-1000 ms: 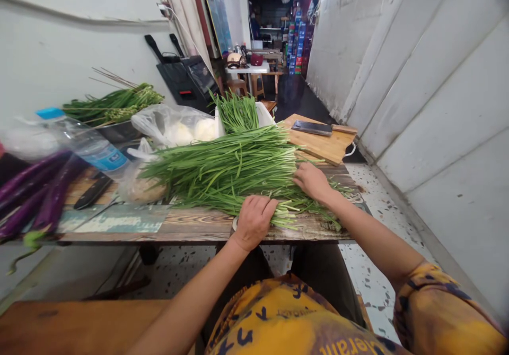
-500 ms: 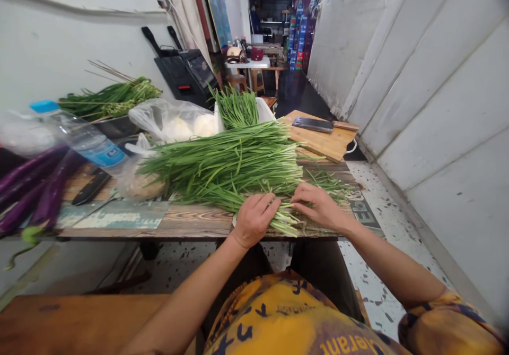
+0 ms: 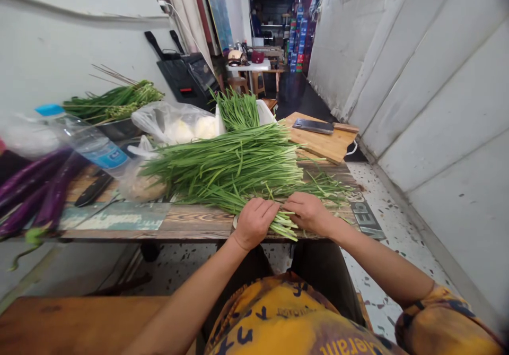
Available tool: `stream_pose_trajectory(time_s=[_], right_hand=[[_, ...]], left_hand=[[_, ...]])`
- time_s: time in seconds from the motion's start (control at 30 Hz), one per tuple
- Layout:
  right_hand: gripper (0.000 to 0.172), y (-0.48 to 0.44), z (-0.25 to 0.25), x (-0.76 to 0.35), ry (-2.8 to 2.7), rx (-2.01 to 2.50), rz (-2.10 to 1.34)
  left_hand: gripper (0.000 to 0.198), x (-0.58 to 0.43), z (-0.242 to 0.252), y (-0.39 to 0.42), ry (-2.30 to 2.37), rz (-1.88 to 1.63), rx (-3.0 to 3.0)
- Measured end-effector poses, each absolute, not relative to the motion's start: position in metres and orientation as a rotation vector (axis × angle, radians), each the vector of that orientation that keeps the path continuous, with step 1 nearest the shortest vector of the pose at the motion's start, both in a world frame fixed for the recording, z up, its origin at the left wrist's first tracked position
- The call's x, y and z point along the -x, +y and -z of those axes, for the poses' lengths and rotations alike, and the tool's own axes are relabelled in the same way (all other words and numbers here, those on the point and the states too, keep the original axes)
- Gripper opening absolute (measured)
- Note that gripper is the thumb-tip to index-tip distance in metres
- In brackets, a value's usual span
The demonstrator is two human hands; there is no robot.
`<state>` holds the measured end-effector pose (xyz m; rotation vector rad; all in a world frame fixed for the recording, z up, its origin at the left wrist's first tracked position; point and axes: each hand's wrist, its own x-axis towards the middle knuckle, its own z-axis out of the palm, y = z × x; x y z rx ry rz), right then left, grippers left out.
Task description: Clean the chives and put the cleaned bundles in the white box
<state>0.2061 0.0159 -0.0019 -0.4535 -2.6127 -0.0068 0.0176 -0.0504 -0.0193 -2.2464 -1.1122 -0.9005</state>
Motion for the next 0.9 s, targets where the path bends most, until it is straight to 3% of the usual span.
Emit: stream_pose_trajectory(time_s=[0.1,0.3,0.5,0.77,0.9], right_hand=[[0.017,0.020,-0.003,-0.214,-2.615,0.475,0.047],[0.022,0.023,0.002,-0.210,-2.488,0.325,-0.276],[0.012,0.023,0.009,-0.203,-2.565,0.412,0.047],[0.028,0.049,-0.007,-0.243,-2.461,1.247,0.095],[0.021,0.032,-0.014,-0.229,-2.482,0.862,-0.056]], left_hand=[[0.025,-0.018,0.019,-0.050,-1.113,0.907,2.257],[0.026,-0.017,0.019,-0.051,-1.118,0.947,2.286],[0.024,-0.017,0.018,-0.051,-1.130,0.937,2.283],[0.024,-0.015,0.020,-0.051,-1.145,0.888,2.249],[0.025,-0.016,0.020,-0.052,-1.160,0.843,2.252]])
